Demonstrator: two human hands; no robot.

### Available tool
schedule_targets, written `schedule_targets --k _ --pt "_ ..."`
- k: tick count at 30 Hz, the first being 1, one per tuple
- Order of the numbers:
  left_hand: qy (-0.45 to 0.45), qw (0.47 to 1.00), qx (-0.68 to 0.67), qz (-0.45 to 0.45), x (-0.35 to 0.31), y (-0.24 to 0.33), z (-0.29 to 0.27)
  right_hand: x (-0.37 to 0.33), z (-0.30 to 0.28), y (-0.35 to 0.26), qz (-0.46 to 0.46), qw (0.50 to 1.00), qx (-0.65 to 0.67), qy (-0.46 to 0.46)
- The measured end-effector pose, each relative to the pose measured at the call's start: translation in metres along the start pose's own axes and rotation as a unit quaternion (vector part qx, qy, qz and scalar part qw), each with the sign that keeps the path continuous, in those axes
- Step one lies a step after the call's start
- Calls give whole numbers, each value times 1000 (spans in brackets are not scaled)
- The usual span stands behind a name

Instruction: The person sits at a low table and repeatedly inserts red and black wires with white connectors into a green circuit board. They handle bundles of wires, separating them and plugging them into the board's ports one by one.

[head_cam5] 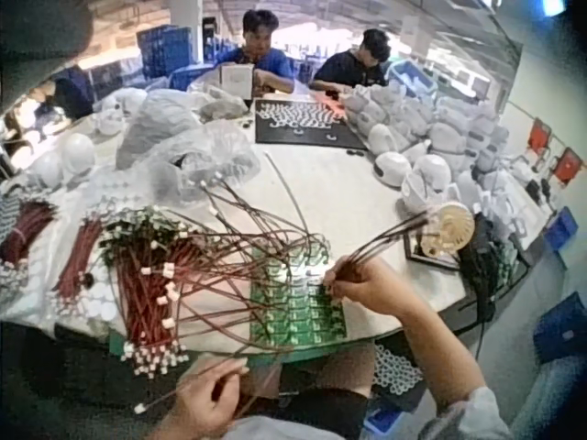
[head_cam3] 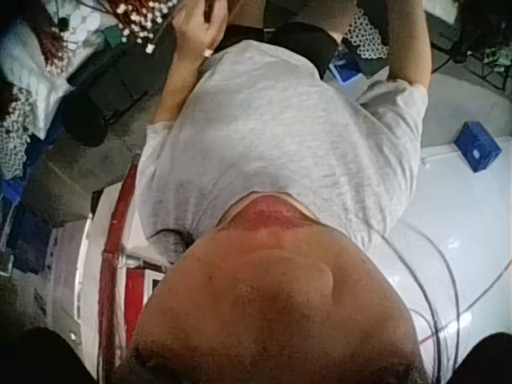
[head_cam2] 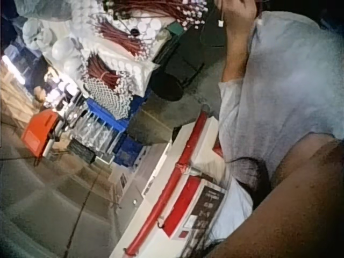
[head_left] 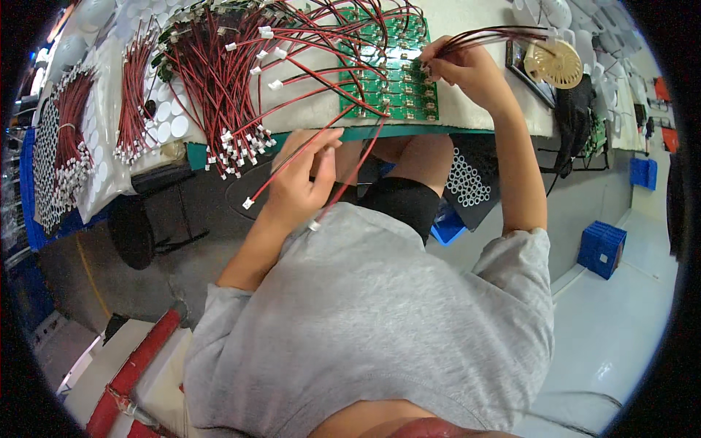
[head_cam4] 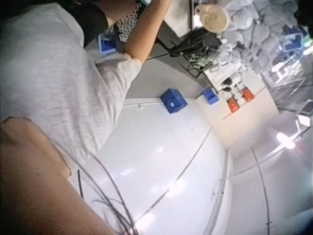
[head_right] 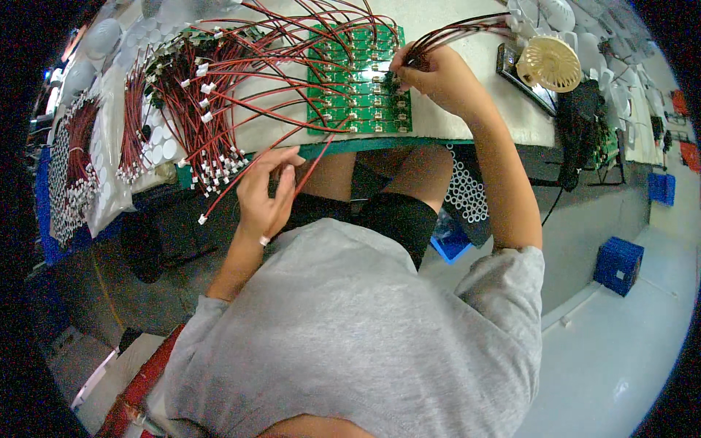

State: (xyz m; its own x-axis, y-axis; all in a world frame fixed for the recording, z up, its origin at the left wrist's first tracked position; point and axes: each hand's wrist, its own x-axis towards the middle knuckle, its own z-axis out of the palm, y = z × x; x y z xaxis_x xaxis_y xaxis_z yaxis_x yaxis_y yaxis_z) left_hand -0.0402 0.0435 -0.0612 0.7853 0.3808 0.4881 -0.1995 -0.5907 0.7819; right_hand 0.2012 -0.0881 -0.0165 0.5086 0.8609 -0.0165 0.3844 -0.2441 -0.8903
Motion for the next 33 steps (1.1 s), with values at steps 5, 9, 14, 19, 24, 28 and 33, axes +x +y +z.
schedule_targets --k 5,9,14,19,24,28,33 --pt "14 999 18 30 26 -10 2 8 -9 8 4 999 -45 17" --pt "51 997 48 20 32 -15 15 25 0 -7 -39 995 -54 76" --pt "63 996 47 43 33 -20 18 26 13 -13 15 993 -32 113" --pt "57 995 44 63 32 -21 19 28 12 -17 34 992 -84 85" --pt "51 995 47 74 32 -21 18 27 20 -22 -10 968 -232 92" --pt "58 993 39 93 33 -23 18 29 21 -24 9 946 -308 102" --pt "59 992 37 102 34 -24 18 28 24 -26 14 963 -239 123"
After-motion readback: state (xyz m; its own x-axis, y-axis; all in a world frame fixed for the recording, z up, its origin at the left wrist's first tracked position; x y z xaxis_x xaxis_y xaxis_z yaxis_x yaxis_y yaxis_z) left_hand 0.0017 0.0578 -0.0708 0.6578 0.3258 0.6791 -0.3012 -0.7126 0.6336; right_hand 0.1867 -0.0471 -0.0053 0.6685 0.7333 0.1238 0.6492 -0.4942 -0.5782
